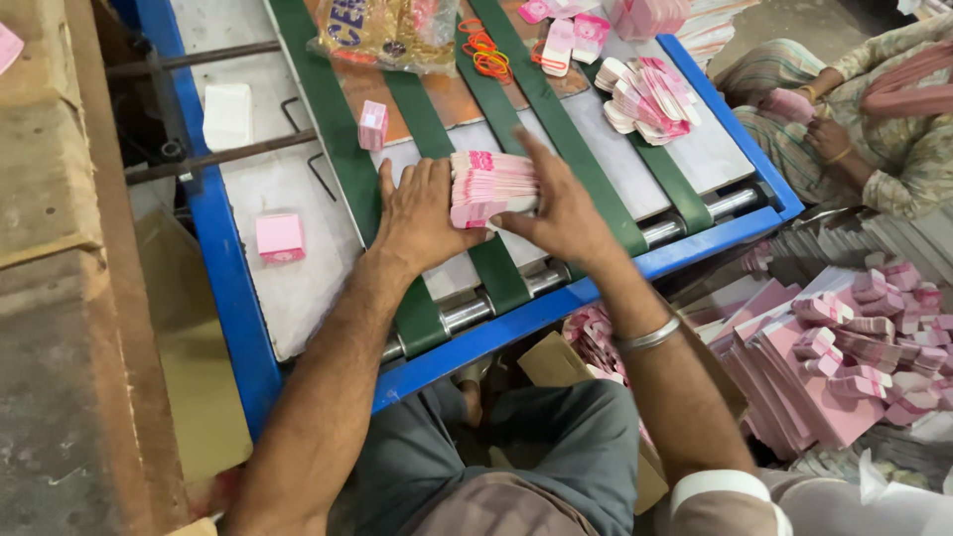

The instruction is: The person gathers pink paper items on a conveyor belt, aligns them into stacks, and secures each stack with a yellow rubber band. The person then places the bundled stacks onto the belt and repeats the process with additional items.

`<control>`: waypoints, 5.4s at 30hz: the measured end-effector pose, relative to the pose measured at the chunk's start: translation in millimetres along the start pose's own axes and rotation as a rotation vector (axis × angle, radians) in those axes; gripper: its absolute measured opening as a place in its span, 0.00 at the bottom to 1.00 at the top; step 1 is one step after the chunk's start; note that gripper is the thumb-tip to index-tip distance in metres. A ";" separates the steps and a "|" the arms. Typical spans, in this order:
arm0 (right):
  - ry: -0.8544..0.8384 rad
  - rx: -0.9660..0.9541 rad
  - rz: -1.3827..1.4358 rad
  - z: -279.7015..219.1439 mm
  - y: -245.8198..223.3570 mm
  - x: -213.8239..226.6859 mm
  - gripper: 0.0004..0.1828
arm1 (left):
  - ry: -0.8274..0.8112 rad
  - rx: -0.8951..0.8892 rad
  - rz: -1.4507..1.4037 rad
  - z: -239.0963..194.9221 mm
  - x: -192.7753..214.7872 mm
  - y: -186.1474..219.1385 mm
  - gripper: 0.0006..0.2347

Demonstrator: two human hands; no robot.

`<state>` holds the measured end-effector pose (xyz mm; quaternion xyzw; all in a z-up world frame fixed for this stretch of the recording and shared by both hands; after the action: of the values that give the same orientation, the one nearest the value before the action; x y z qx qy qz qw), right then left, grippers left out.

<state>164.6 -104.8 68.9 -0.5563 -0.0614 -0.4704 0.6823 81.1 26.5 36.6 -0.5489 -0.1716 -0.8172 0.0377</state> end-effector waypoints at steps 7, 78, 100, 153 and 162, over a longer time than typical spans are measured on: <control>-0.314 0.149 -0.419 36.3 -43.2 -20.8 0.54 | -0.004 -0.008 0.046 -1.5 0.4 2.3 0.48; 0.415 0.012 0.164 -40.6 -15.6 -30.4 0.35 | 0.077 0.208 -1.337 6.4 -21.9 3.8 0.18; 0.313 -0.073 -0.466 6.8 72.4 38.1 0.03 | 0.186 0.267 -1.672 23.1 -18.6 -54.4 0.18; 0.441 -0.424 1.654 -31.5 75.6 -33.6 0.22 | -0.145 0.220 -1.496 10.7 -34.5 -14.3 0.15; 0.306 -0.266 1.509 -35.8 75.9 -42.2 0.10 | -0.392 0.142 -1.479 0.0 -32.9 24.4 0.17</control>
<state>179.6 -114.5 -23.3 -0.4538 0.4851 0.0458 0.7461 100.1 -0.5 12.5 -0.4221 -0.5496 -0.5046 -0.5149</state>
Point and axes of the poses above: each hand's wrist, its own z-axis towards the middle knuckle, its own x-axis out of the back of the hand, y = z × x, the point moved 10 cm from there along z, towards the middle knuckle, and after that the axes turned 13 degrees about z, right-handed, at the moved point
